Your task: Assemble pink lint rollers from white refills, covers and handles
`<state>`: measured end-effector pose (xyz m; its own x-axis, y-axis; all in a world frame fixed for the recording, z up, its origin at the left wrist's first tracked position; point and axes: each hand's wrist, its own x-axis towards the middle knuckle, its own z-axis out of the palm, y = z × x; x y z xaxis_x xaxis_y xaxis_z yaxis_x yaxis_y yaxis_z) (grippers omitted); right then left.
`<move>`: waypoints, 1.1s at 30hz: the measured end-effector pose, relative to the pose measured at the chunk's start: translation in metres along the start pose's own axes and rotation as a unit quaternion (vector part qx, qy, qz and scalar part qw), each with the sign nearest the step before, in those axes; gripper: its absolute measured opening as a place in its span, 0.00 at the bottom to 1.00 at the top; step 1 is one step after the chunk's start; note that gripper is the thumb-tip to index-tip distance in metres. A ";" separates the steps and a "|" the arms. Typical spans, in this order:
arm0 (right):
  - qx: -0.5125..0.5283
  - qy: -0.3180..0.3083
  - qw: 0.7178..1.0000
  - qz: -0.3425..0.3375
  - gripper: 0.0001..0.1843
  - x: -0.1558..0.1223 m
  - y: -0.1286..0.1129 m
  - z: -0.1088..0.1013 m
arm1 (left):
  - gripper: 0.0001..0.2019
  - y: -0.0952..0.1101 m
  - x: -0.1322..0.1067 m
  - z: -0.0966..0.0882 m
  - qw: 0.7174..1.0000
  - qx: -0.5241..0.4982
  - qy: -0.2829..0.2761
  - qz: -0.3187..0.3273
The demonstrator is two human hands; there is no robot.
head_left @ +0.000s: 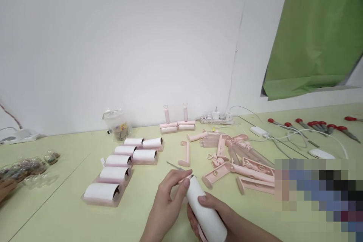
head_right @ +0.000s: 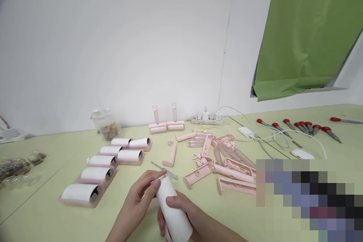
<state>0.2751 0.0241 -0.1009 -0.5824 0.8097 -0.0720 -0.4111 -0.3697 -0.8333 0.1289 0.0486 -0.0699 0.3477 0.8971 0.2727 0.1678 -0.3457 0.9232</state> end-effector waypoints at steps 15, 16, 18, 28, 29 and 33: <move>-0.048 0.026 0.997 -0.057 0.21 0.001 0.005 -0.003 | 0.16 0.014 -0.006 -0.004 0.997 0.054 -0.049 -0.032; -0.055 0.025 0.996 -0.058 0.22 0.001 0.005 -0.004 | 0.15 0.016 -0.006 -0.005 0.996 0.059 -0.053 -0.028; -0.063 0.019 0.996 -0.055 0.23 0.001 0.006 -0.005 | 0.16 0.016 -0.006 -0.004 0.996 0.055 -0.057 -0.028; 0.072 0.116 0.985 -0.105 0.22 -0.003 -0.021 0.000 | 0.15 0.002 -0.007 0.011 0.992 -0.001 0.091 0.082; 0.085 0.121 0.983 -0.112 0.22 -0.002 -0.024 -0.002 | 0.16 0.002 -0.008 0.012 0.988 0.026 0.109 0.111; 0.111 0.124 0.978 -0.128 0.21 0.003 -0.025 -0.009 | 0.20 -0.002 -0.011 0.017 0.956 0.138 0.138 0.220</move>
<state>0.2897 0.0402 -0.0851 -0.2626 0.9644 -0.0302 -0.6795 -0.2070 -0.7039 0.1400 0.0343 -0.0790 0.1911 0.6729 0.7147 0.3109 -0.7321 0.6061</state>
